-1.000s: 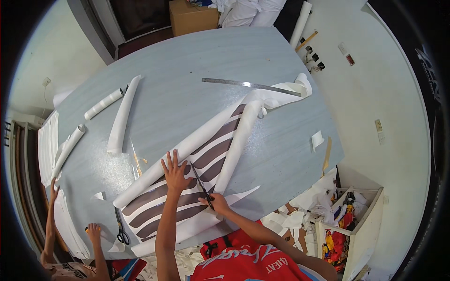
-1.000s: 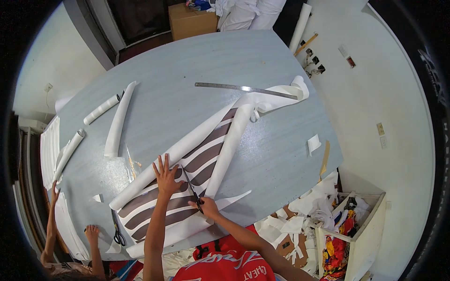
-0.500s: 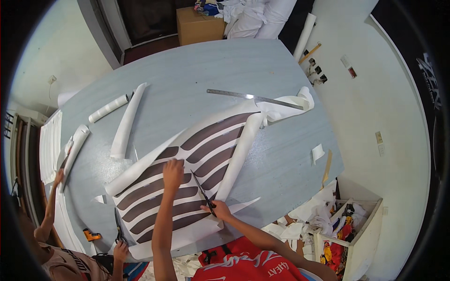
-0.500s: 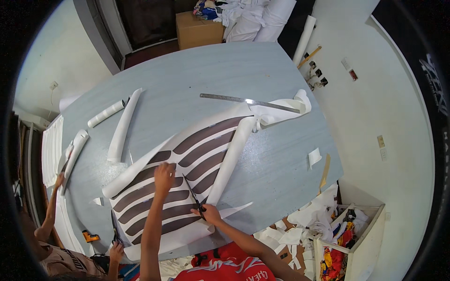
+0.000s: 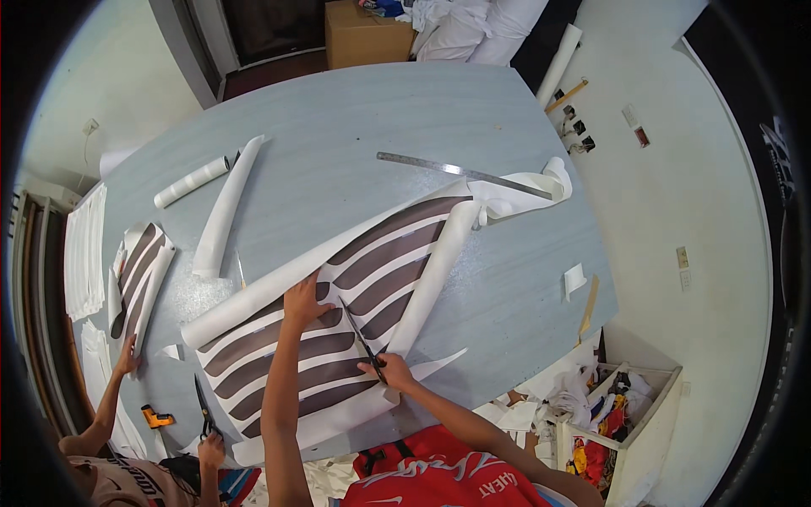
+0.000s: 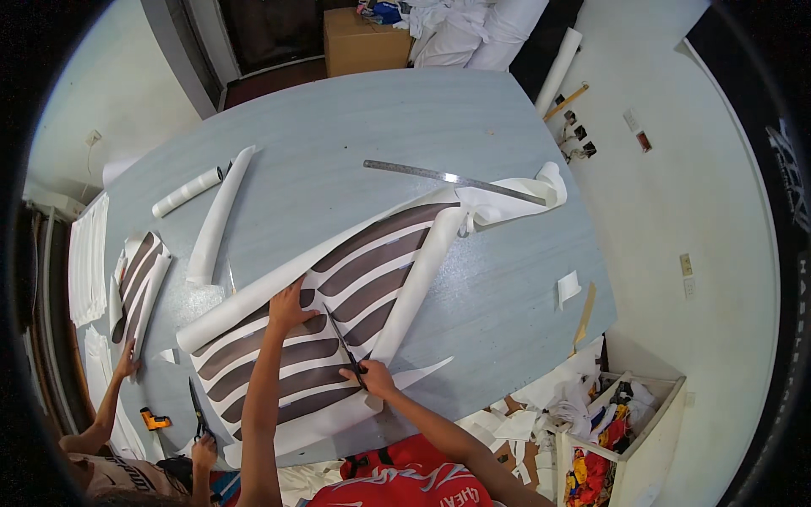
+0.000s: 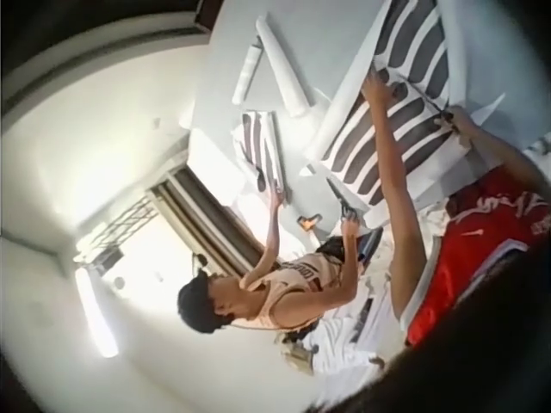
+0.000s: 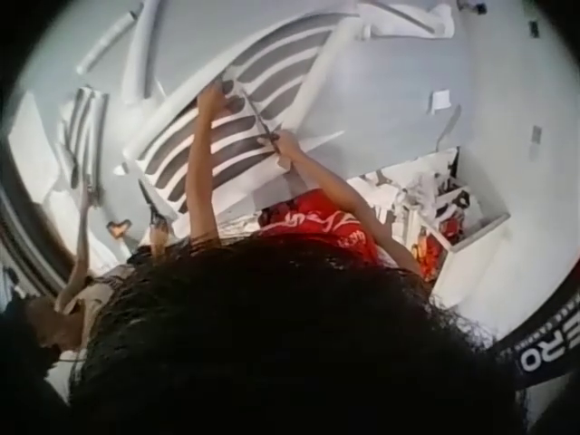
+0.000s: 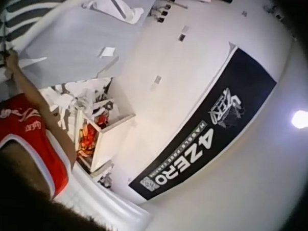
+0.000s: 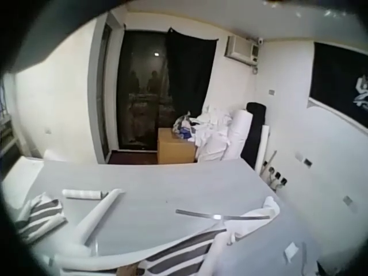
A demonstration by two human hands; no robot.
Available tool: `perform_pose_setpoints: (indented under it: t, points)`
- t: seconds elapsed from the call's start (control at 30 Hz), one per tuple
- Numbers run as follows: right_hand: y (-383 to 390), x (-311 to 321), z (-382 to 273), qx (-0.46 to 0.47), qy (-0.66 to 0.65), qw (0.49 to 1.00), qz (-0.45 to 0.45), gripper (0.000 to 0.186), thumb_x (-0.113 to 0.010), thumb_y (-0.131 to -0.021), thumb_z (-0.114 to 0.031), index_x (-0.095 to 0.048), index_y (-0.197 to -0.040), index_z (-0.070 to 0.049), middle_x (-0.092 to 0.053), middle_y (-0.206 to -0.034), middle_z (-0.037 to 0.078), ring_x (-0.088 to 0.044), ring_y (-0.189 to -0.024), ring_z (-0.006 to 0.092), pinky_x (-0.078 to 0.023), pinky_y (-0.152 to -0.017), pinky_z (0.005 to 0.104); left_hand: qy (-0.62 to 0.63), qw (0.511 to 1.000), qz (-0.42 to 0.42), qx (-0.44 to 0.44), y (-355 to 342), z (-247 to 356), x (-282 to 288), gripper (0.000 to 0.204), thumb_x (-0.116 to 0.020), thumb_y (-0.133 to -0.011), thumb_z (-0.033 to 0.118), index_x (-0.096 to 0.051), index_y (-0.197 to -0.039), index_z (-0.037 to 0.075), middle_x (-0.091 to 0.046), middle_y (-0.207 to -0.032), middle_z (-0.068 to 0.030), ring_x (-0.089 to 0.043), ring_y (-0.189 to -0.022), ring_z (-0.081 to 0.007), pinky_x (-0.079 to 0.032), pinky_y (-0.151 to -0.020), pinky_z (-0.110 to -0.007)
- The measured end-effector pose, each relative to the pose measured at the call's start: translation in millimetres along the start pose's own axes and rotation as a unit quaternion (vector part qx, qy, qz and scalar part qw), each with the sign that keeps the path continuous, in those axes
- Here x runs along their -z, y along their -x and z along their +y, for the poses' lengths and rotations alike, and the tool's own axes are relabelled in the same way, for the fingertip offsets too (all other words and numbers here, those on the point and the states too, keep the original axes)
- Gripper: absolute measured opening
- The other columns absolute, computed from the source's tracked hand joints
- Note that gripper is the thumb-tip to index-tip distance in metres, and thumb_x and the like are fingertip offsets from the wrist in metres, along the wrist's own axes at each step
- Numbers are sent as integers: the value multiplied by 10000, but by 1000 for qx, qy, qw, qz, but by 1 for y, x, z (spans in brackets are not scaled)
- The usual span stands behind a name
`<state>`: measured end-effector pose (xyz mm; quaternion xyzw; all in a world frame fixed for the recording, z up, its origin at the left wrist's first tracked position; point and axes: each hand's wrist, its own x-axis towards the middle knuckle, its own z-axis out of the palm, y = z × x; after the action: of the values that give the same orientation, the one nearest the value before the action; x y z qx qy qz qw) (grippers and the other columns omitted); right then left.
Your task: Cutting out printed fabric patterns using scissors on a work table.
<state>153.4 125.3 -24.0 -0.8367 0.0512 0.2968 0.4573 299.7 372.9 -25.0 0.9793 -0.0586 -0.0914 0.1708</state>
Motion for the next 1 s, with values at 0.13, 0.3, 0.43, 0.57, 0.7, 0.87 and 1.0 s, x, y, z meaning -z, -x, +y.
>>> perform_pose_setpoints:
  t: [0.13,0.3,0.43,0.57,0.7,0.87,1.0]
  points:
    - [-4,-4,3,1,-33,999,4,615,-749,-754,-567,-583,-601,5,-465,-517,59,-444,-512,160,-359,-522,351,-12,1000,-9,-2,-7,2,4,1173,-851,-535,529,-295,-1489,132,-512,-1316,-187,-457,-1270,-356,-324,-1074,-469]
    - [-18,0,-13,-10,-39,999,-15,693,-718,-726,-647,-559,-594,14,-520,-539,140,-513,-519,268,-407,-550,385,-32,999,-12,-5,-9,0,6,1196,-855,-498,566,-314,-1481,152,-388,-1448,-194,-362,-1352,-377,-279,-1102,-497]
    - [-26,5,-23,-7,-21,1000,-18,653,-745,-749,-587,-524,-556,-4,-450,-502,46,-429,-492,161,-348,-511,342,-56,998,-9,16,-13,0,13,1264,-872,-418,572,-318,-1467,135,-334,-1479,-193,-279,-1392,-388,-244,-1107,-555]
    - [-36,2,-33,4,-40,999,-18,664,-742,-741,-602,-515,-552,-8,-455,-498,53,-435,-486,172,-349,-506,349,-63,998,14,-12,-17,-3,14,1322,-884,-357,562,-313,-1460,111,-287,-1504,-193,-233,-1413,-380,-250,-1104,-571]
    - [-40,1,-36,14,-6,1000,-1,672,-740,-740,-605,-503,-546,-7,-459,-494,59,-442,-482,178,-351,-499,356,-26,1000,4,12,-16,-8,11,1345,-894,-348,547,-294,-1466,100,-280,-1508,-192,-235,-1413,-378,-280,-1101,-557]
    - [-48,-2,-31,29,14,999,16,678,-745,-732,-609,-497,-541,-7,-454,-493,59,-445,-483,178,-357,-499,352,-5,1000,6,11,-16,-11,10,1369,-899,-348,540,-270,-1474,83,-259,-1521,-199,-214,-1425,-390,-290,-1128,-496]
    - [-66,-1,-41,23,-2,999,23,669,-747,-727,-613,-538,-570,3,-488,-499,91,-498,-485,210,-394,-510,357,-17,1000,20,-9,-19,-11,8,1393,-901,-345,539,-254,-1469,32,-253,-1522,-208,-207,-1429,-390,-271,-1143,-483]
